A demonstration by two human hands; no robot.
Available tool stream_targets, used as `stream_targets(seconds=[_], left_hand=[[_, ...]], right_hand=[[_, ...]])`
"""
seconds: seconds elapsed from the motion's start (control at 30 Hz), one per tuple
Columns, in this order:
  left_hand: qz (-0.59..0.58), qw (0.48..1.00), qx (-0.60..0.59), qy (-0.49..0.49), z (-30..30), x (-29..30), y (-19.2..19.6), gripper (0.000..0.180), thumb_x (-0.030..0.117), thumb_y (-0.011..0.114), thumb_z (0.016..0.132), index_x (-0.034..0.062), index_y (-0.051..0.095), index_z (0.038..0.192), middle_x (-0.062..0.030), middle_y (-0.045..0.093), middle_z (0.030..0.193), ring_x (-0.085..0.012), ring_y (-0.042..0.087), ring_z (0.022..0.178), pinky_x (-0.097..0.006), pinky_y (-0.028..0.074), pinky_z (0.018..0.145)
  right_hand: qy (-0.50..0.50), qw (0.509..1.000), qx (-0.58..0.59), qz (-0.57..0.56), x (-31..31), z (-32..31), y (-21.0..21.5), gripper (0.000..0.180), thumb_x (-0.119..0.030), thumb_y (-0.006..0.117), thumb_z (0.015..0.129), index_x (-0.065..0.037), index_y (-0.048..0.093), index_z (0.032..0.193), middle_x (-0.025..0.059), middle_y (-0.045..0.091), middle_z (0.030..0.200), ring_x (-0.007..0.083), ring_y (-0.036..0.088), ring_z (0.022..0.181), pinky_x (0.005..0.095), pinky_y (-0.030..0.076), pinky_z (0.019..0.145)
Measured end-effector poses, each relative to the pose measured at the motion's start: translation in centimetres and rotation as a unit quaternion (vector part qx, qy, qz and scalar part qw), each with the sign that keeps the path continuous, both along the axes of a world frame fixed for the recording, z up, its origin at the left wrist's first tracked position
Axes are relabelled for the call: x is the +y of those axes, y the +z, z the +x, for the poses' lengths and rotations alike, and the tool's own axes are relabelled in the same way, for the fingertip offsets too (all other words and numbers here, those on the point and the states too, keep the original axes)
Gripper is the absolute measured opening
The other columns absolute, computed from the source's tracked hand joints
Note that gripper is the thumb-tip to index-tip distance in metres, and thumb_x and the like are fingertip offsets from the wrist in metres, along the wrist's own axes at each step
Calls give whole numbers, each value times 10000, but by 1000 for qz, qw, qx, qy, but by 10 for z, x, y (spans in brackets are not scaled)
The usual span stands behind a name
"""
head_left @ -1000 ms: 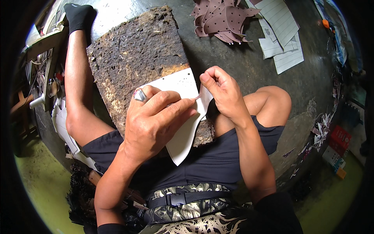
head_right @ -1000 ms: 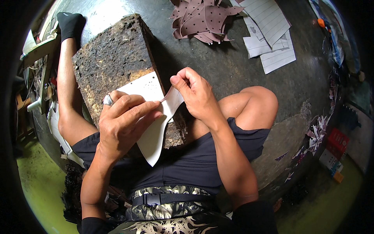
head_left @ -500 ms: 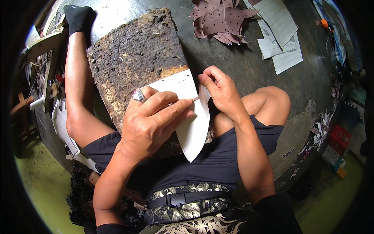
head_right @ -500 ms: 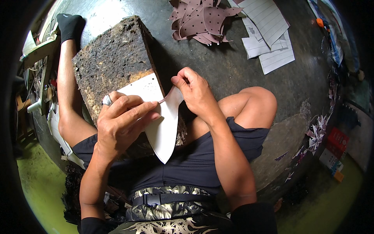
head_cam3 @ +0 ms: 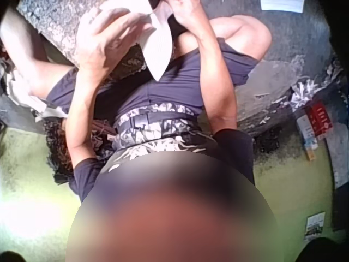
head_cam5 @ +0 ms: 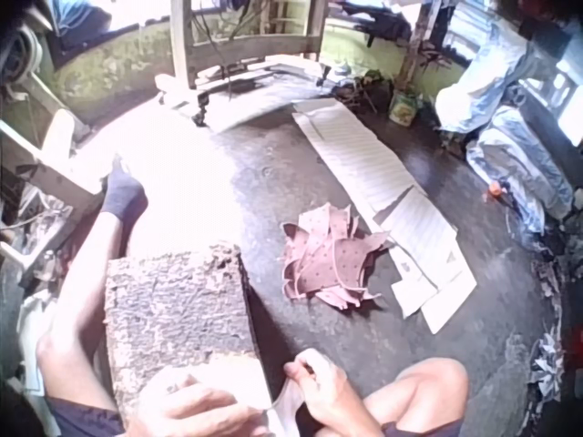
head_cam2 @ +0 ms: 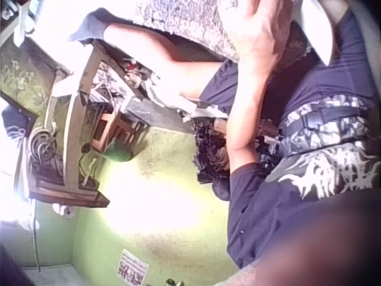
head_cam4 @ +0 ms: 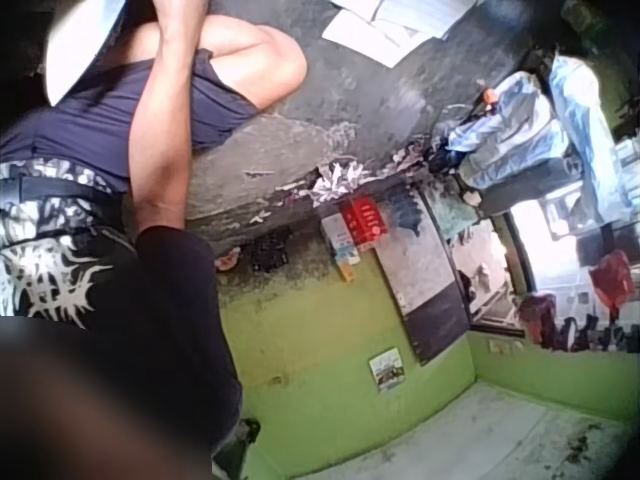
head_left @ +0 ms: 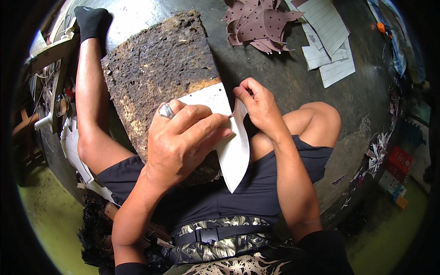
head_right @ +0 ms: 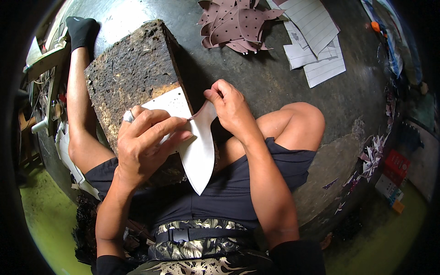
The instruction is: The person sits on the floor and repeatedly peels a thin white paper layer from a small rectangular block resting on a wooden board. They handle the paper by hand, lifting and separating it in small sections, then place the peeled pieces aside.
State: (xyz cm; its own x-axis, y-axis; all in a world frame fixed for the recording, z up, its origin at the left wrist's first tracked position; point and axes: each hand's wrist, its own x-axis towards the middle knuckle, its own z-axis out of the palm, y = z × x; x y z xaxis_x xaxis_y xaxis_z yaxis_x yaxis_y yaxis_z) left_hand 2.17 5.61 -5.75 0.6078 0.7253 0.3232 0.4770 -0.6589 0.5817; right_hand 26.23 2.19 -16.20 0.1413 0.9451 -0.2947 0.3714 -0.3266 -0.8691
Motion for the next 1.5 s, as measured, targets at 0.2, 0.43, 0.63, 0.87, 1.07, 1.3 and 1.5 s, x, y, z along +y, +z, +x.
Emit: stream_targets(seconds=[0.2, 0.43, 0.63, 0.87, 1.07, 1.3, 1.5], left_hand=[[2, 1000, -4, 6, 1, 0, 0, 279, 197, 979, 863, 162, 857, 1110, 5, 732, 1011, -224, 662, 834, -398, 506, 741], [16, 1000, -6, 7, 1, 0, -2, 272, 195, 979, 861, 157, 863, 1105, 9, 736, 1009, -217, 653, 811, -393, 507, 737], [60, 998, 5, -4, 3, 0, -5, 261, 219, 970, 872, 137, 873, 1101, 11, 743, 1023, -204, 644, 791, -381, 504, 731], [59, 997, 41, 7, 2, -10, -2, 338, 203, 971, 893, 158, 874, 1214, -12, 717, 1087, -197, 614, 791, -394, 500, 742], [15, 998, 54, 28, 7, -19, 9, 370, 191, 946, 932, 165, 868, 1293, -33, 683, 1114, -199, 558, 777, -402, 460, 739], [28, 999, 18, 40, -2, -30, 39, 387, 138, 913, 929, 134, 809, 1302, -55, 697, 1135, -272, 657, 954, -440, 501, 851], [148, 985, 48, 77, -23, -28, 125, 433, 132, 821, 994, 72, 724, 1412, -177, 723, 1249, -394, 708, 1253, -539, 526, 1158]], right_hand=[[-10, 1000, -6, -28, 1, 1, 0, 248, -220, 739, 1125, 24, 696, 1115, 230, 759, 1048, 375, 721, 919, 460, 568, 850], [-15, 999, -37, -9, -1, 3, -9, 266, -249, 744, 1130, 15, 715, 1116, 163, 747, 945, 250, 681, 849, 405, 557, 793], [-35, 998, -52, -5, -3, 5, -16, 274, -266, 761, 1130, 5, 726, 1104, 103, 739, 878, 172, 666, 800, 360, 556, 754], [-301, 932, 185, -77, -19, 3, 24, 419, -445, 749, 1155, -131, 612, 1396, 37, 694, 1126, 123, 639, 854, 297, 555, 778], [-239, 912, 325, -67, -82, -23, 95, 772, -375, 717, 1184, -67, 272, 1734, 218, 753, 1377, 203, 709, 1227, 342, 557, 1075], [-133, 959, 211, 134, -53, -26, 131, 669, 97, 728, 1082, -34, 418, 1660, 124, 775, 1235, 122, 723, 1074, 284, 581, 1002], [267, 946, 138, 124, -10, -10, 189, 399, 148, 731, 1004, 44, 717, 1389, 96, 804, 1186, 182, 813, 1083, 316, 642, 957]])
